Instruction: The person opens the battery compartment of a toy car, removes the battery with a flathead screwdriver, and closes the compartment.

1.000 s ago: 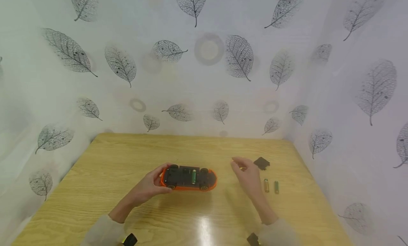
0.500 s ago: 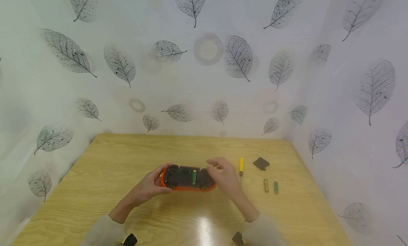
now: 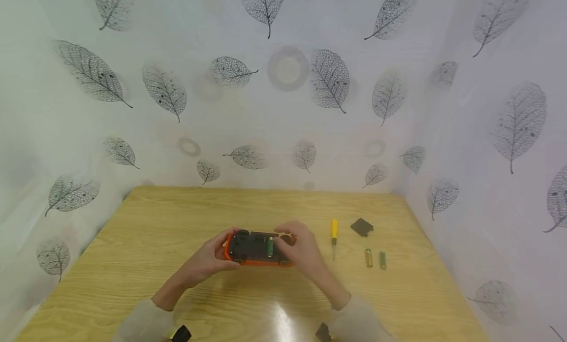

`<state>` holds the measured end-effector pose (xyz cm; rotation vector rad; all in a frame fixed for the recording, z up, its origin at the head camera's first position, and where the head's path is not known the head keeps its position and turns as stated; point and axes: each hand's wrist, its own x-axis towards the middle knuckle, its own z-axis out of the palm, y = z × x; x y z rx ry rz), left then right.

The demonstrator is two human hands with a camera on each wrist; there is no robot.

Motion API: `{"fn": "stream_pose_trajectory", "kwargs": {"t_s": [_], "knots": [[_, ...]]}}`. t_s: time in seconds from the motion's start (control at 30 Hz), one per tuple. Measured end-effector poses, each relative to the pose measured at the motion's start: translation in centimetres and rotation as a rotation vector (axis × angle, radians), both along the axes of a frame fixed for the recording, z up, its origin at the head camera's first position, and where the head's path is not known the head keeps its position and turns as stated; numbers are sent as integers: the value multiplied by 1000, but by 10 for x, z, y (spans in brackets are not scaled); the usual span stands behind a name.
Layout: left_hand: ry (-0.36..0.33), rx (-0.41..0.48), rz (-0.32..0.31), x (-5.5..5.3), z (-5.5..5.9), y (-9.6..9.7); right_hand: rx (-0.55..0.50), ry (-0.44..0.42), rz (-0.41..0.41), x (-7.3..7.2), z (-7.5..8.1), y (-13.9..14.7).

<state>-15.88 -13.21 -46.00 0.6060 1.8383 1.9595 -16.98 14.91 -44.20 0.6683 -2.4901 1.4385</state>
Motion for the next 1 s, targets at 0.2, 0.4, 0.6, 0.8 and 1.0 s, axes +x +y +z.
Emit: {"fn": "stream_pose_trajectory", "kwargs": {"t_s": [0.2,0.4,0.6,0.8,1.0], "knots": [[5,-5,1,0,0,1,61,4,6,3,1,-4],[7,1,-1,-1,-2,1,113,35,9,4,-1,-6],[-2,5,0,-1,-3,1,131,58,20,5,-1,-6],[7,8,-3,-2,-4,2,105,28,13,5,1,-7],[19,5,-10,-3,-5,3,20,-1,-7,5,-1,-7]]}}
